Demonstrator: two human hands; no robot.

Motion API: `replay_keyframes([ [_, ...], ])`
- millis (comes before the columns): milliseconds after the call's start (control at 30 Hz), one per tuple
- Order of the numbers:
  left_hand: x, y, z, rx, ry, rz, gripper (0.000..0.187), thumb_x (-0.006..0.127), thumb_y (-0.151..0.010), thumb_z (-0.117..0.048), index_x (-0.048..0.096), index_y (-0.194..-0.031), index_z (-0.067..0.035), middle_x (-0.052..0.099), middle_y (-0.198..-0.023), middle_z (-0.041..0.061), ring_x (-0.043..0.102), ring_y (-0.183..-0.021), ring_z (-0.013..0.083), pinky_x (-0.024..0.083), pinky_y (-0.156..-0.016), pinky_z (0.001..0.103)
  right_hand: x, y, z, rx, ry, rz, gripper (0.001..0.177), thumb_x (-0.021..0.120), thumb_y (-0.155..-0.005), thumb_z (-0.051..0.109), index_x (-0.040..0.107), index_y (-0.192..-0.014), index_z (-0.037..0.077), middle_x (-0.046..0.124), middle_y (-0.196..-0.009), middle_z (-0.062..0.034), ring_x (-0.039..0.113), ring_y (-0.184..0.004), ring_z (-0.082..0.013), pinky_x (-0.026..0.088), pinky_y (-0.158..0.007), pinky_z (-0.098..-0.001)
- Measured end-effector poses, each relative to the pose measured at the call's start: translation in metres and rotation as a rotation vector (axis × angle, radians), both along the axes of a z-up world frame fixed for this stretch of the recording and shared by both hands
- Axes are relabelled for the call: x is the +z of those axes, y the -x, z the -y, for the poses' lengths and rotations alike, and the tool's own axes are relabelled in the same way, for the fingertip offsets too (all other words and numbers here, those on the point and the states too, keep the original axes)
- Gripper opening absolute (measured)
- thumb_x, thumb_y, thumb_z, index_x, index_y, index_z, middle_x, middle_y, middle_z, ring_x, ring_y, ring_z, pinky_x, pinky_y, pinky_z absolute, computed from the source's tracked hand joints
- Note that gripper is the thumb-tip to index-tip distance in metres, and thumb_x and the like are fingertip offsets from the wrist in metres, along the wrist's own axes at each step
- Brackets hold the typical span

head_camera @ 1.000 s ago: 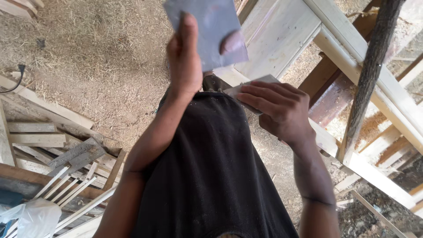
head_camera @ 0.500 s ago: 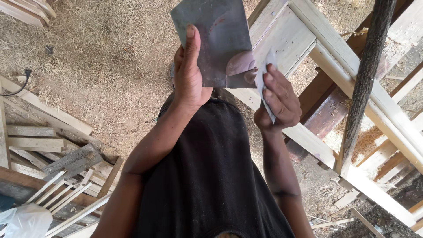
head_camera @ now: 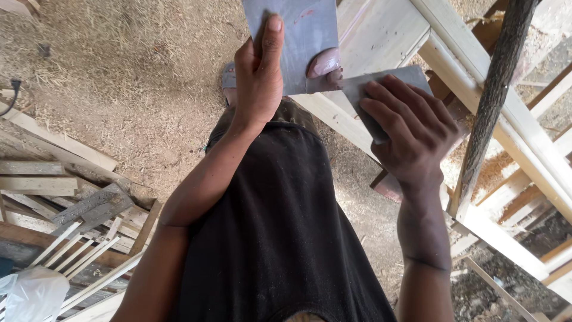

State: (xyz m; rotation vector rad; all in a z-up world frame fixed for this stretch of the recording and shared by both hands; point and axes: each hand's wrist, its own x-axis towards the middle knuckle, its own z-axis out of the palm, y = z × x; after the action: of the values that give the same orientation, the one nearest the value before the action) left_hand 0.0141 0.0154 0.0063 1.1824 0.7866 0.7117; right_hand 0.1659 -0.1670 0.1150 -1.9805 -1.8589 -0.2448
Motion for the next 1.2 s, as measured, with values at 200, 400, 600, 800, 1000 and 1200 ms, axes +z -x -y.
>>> replay_keyframes([
  [200, -0.018, -0.006, 0.013, 0.002, -0.037, -0.054, 0.052, 0.048, -0.112, -0.054, 0.055, -0.081, -0.013, 0.030, -0.067, -0.008, 0.027, -0.061, 0.0048, 0.023, -0.055, 0.028, -0.014, -0.001, 0.001, 0.038, 0.179, -0.087, 0.023, 0.066, -0.101, -0.002, 0.079, -0.106, 0.017, 0.080, -0.112, -0.0014, 0.076, -0.113, -0.0180, 0.064, -0.098, -0.0382],
  [400, -0.064, 0.014, -0.004, 0.184, 0.331, 0.093, 0.051, 0.049, -0.107, -0.057, 0.059, -0.093, -0.010, 0.049, -0.077, -0.006, 0.044, -0.061, 0.0075, 0.042, -0.053, 0.024, -0.072, -0.041, 0.013, 0.116, 0.273, -0.141, 0.019, 0.075, -0.107, 0.002, 0.078, -0.105, 0.020, 0.079, -0.111, 0.0015, 0.075, -0.114, -0.0147, 0.064, -0.099, -0.0360],
  [600, -0.093, 0.054, -0.009, 0.310, 0.351, 0.285, 0.044, 0.067, -0.104, -0.050, 0.062, -0.109, -0.006, 0.067, -0.104, 0.002, 0.067, -0.102, 0.0106, 0.058, -0.099, 0.036, -0.143, -0.081, 0.005, 0.383, 0.214, 0.106, 0.017, 0.082, -0.099, 0.015, 0.080, -0.111, 0.028, 0.078, -0.121, 0.0055, 0.072, -0.122, -0.0147, 0.058, -0.108, -0.0347],
  [800, -0.090, 0.072, 0.014, 0.416, 0.399, 0.213, 0.058, 0.068, -0.100, -0.053, 0.060, -0.123, 0.000, 0.067, -0.120, 0.008, 0.067, -0.117, 0.0155, 0.057, -0.108, 0.039, -0.168, -0.098, -0.010, 0.553, 0.146, 0.190, 0.022, 0.081, -0.101, 0.018, 0.079, -0.120, 0.030, 0.076, -0.128, 0.0070, 0.068, -0.128, -0.0145, 0.054, -0.115, -0.0340],
  [1000, -0.088, 0.073, 0.034, 0.474, 0.392, 0.166, 0.067, 0.069, -0.095, -0.056, 0.058, -0.128, 0.001, 0.066, -0.122, 0.009, 0.067, -0.121, 0.0177, 0.057, -0.111, 0.041, -0.168, -0.102, -0.015, 0.571, 0.199, 0.098, 0.031, 0.080, -0.100, 0.017, 0.077, -0.126, 0.032, 0.072, -0.135, 0.0076, 0.063, -0.134, -0.0143, 0.050, -0.119, -0.0344],
  [1200, -0.084, 0.064, 0.044, 0.466, 0.380, 0.165, 0.067, 0.067, -0.096, -0.057, 0.058, -0.129, 0.000, 0.066, -0.126, 0.009, 0.066, -0.126, 0.0181, 0.056, -0.114, 0.043, -0.166, -0.097, -0.007, 0.517, 0.351, 0.057, 0.038, 0.078, -0.098, 0.010, 0.075, -0.129, 0.032, 0.067, -0.143, 0.0090, 0.055, -0.143, -0.0121, 0.043, -0.126, -0.0331],
])
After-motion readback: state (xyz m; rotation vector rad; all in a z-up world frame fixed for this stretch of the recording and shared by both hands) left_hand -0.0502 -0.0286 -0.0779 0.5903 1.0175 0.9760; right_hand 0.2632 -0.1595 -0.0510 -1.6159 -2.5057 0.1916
